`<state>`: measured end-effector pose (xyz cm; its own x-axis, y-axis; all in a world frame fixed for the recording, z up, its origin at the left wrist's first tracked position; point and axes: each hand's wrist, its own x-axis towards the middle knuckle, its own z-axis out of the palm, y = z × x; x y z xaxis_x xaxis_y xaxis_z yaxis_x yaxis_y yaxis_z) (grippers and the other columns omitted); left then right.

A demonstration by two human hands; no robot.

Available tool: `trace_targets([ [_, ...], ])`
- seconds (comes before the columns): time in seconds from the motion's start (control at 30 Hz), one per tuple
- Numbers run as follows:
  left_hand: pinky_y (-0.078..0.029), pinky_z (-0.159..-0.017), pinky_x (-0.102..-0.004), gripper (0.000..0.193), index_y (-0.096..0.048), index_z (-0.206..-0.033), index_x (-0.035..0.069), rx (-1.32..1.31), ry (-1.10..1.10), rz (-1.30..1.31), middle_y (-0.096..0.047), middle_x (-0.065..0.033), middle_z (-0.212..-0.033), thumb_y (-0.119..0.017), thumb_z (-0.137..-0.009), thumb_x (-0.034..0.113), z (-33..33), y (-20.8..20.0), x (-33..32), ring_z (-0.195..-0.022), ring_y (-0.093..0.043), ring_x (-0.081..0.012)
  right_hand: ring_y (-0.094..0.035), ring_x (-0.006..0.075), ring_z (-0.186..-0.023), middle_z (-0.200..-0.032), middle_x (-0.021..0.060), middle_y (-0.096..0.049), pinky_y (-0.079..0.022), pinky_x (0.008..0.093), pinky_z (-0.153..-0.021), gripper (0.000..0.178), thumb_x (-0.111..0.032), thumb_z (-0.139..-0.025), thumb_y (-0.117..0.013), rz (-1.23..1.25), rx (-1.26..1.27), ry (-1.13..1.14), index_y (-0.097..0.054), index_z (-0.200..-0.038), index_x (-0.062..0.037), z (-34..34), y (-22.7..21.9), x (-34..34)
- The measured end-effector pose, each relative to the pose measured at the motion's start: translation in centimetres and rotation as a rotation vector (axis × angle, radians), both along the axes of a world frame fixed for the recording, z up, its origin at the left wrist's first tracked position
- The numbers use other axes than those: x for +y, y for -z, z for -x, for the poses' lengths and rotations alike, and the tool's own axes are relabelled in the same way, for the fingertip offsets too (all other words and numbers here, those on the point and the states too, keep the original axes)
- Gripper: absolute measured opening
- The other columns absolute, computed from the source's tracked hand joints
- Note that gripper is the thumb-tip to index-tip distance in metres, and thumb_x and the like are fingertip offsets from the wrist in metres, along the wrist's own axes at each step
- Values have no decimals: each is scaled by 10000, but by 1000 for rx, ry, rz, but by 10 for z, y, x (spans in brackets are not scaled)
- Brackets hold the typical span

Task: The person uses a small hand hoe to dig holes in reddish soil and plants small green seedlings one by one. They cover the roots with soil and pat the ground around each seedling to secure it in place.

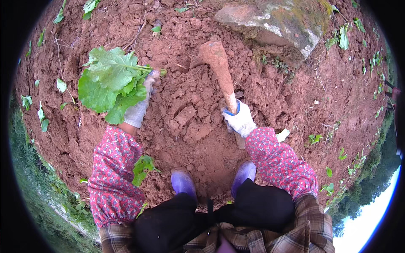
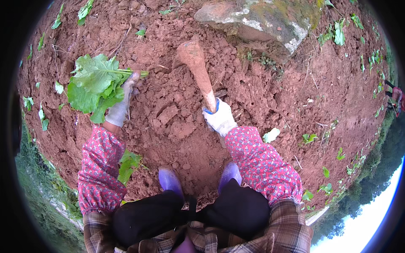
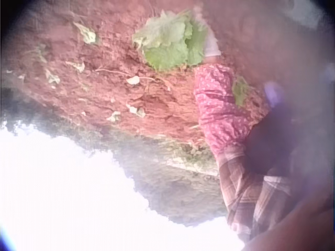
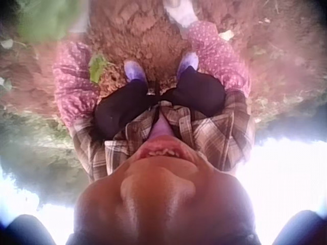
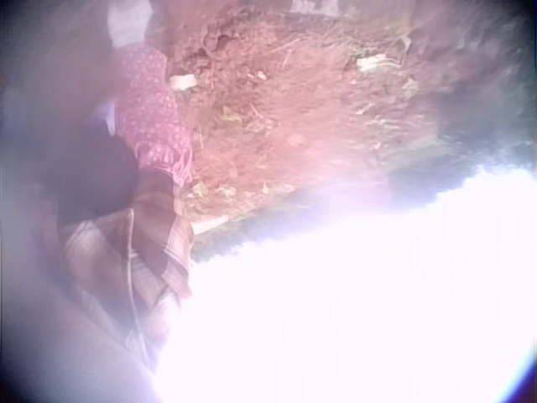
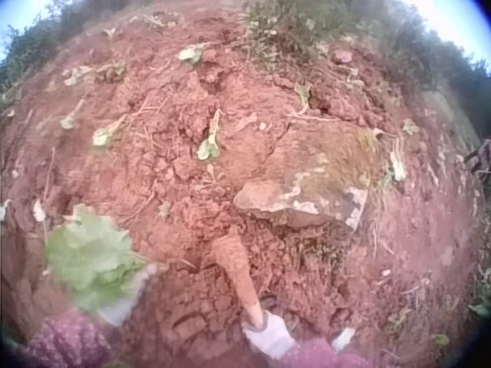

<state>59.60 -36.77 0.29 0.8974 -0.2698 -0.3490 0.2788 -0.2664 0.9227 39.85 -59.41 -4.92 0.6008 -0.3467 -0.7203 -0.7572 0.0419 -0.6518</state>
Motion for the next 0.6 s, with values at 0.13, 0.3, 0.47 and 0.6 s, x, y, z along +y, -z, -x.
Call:
trace_targets([
  [0.13, -488, -661, -255, 342, -592, -1168, 80, 285, 330, -259, -670, -35, -960, -666, -872, 234, -26, 21, -10, -844, -628, -129, -647, 251, -665, -746, 154, -646, -511, 355, -630, 321, -219, -753, -728, 161, -150, 1, -582, -958, -18, 27, 13, 11],
  [0.3, -492, -670, -257, 341, -588, -1172, 75, 271, 474, -337, -667, -38, -971, -661, -873, 223, -26, 56, -27, -850, -628, -131, -657, 279, -747, -806, 175, -653, -513, 370, -695, 338, -225, -752, -729, 189, -125, 4, -583, -973, -14, 31, -6, 19],
  [0.47, -495, -679, -259, 340, -584, -1177, 71, 218, 480, -349, -664, -41, -983, -656, -875, 211, -16, 63, -27, -856, -628, -132, -512, 103, -428, -618, 31, -565, -428, 273, -396, 231, -159, -822, -686, -6, -92, 8, -545, -943, -22, 5, -10, 12],
  [0.6, -498, -686, -260, 339, -581, -1180, 67, 189, 467, -339, -661, -43, -992, -652, -877, 202, -18, 63, -31, -861, -628, -133, -517, 101, -429, -604, 35, -565, -424, 270, -384, 235, -171, -817, -694, -124, -254, 90, -538, -876, -7, -13, -51, -9],
])
